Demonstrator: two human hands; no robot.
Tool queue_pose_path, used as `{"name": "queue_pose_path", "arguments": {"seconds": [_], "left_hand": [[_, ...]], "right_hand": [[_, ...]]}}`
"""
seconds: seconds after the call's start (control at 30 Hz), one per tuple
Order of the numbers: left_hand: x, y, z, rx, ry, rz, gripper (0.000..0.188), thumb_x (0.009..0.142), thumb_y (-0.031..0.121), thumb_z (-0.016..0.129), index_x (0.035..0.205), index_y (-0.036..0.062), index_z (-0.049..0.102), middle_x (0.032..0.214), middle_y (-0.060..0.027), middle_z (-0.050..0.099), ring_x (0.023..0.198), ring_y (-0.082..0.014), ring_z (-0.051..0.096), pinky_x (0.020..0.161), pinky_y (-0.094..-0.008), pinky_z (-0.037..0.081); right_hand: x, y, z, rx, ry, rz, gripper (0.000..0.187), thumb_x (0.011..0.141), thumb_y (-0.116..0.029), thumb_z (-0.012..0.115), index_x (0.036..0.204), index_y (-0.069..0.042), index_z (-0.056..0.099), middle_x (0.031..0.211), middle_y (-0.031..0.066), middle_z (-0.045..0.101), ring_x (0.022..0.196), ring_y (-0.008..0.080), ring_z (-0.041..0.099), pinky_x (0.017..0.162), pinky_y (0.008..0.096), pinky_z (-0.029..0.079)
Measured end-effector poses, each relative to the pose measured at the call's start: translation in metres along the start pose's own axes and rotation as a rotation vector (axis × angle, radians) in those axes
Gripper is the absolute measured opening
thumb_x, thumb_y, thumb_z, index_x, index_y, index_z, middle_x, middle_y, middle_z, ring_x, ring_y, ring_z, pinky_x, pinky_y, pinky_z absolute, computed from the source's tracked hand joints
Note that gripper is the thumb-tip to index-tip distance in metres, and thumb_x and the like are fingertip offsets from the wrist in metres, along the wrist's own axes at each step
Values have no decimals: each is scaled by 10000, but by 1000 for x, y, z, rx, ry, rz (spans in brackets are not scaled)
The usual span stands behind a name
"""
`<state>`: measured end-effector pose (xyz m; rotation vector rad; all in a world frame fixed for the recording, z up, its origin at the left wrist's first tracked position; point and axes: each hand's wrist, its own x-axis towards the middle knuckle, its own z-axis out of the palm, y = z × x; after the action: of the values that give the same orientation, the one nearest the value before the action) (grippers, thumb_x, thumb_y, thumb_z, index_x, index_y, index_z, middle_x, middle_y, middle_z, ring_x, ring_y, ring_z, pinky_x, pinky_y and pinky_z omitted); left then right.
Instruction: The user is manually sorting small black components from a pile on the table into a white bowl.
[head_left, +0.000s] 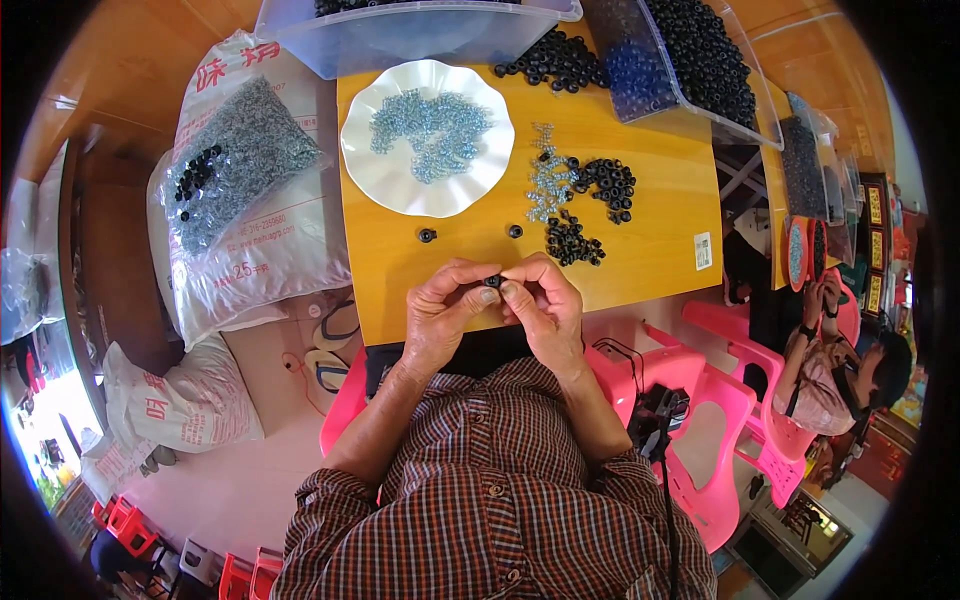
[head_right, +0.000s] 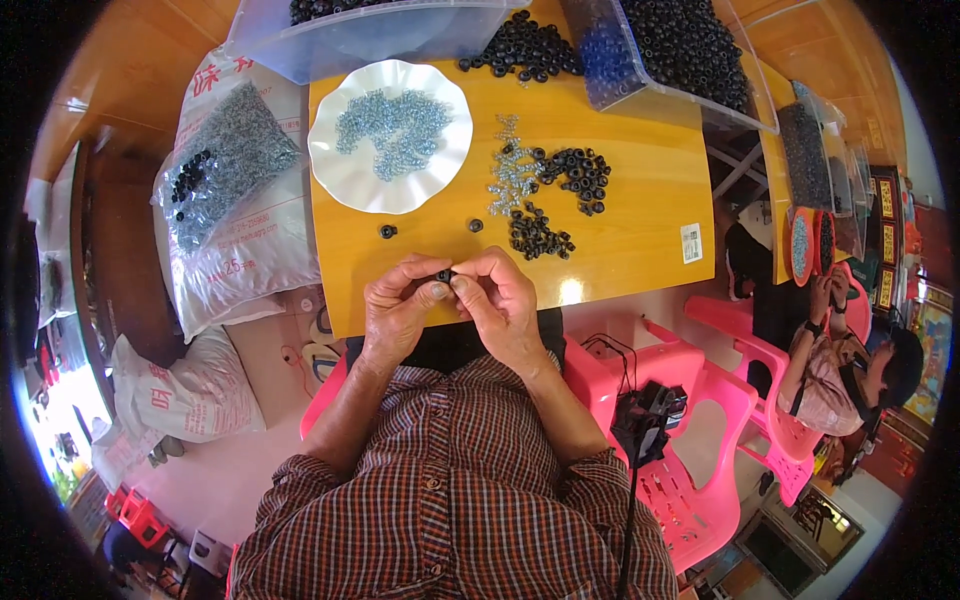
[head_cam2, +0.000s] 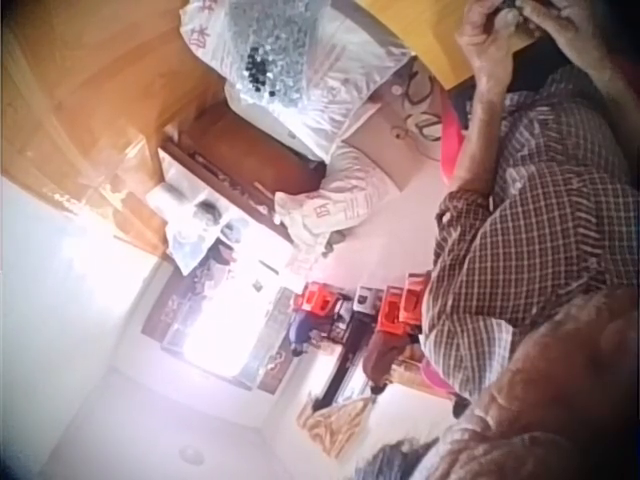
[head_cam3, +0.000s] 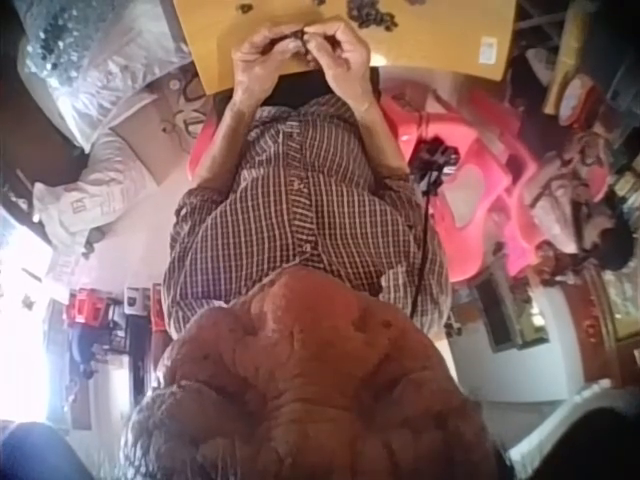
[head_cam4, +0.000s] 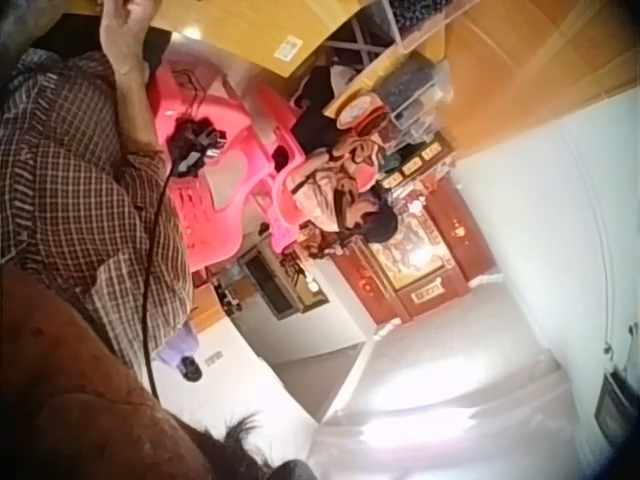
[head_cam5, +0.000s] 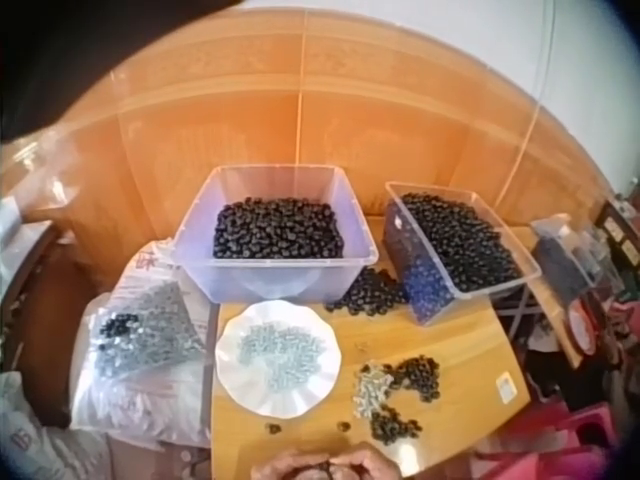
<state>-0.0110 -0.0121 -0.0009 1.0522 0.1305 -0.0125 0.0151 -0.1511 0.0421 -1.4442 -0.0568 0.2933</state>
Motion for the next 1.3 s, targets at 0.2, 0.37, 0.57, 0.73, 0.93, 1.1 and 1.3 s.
{"name": "queue_pose_path", "arguments": {"seconds": [0.2, 0.37, 0.57, 0.73, 0.93, 1.1, 1.3], "left_hand": [[0, 1, 2, 19, -9, 48, 256, 808, -91, 622, 1049, -8, 648, 967, -59, 602, 851, -138, 591, 803, -262, 490], [-1, -2, 0, -14, -7, 6, 234, 811, -78, 638, 1035, -11, 650, 953, -51, 608, 880, -117, 580, 807, -237, 473], [-1, -2, 0, 2, 7, -10, 243, 796, -102, 631, 1023, -17, 643, 938, -60, 616, 881, -133, 594, 819, -257, 488], [-1, 0, 1, -50, -5, -20, 237, 808, -90, 632, 1031, -9, 637, 954, -50, 610, 892, -119, 587, 827, -247, 480], [0, 0, 3, -37, 0, 20, 231, 815, -80, 635, 1033, -4, 640, 962, -41, 601, 901, -108, 581, 828, -238, 475], [-3, -1, 2, 45, -1, -21, 235, 815, -84, 632, 1034, -1, 643, 954, -41, 604, 900, -110, 584, 828, -242, 481], [-4, 2, 4, 19, 17, -37, 228, 821, -78, 628, 1036, -4, 638, 955, -33, 607, 882, -101, 595, 810, -233, 498]], "right_hand": [[-1, -7, -3, 56, 3, 130, 70, 916, -63, 569, 943, -7, 537, 789, 26, 588, 653, 58, 544, 562, 188, 466], [0, -5, -4, -35, -1, 111, 59, 914, -58, 570, 926, -5, 547, 803, 28, 587, 626, 53, 537, 549, 186, 463], [0, 1, -3, -338, 28, -177, 60, 866, -5, 594, 902, 3, 546, 809, 76, 540, 639, 126, 545, 559, 238, 451], [1, -1, -3, -405, 35, -240, 78, 852, 4, 600, 918, 3, 557, 814, 91, 551, 677, 158, 557, 590, 261, 457], [1, -5, -4, -391, 26, -176, 76, 853, -2, 609, 923, 9, 584, 806, 87, 562, 635, 138, 572, 555, 248, 462], [-1, -7, -4, -359, 0, -122, 79, 887, -15, 583, 953, 28, 581, 854, 71, 562, 632, 98, 592, 541, 213, 498], [-3, 1, 2, -536, 80, -309, 56, 887, -20, 581, 922, 19, 560, 812, 81, 571, 596, 115, 601, 538, 225, 491]]}}
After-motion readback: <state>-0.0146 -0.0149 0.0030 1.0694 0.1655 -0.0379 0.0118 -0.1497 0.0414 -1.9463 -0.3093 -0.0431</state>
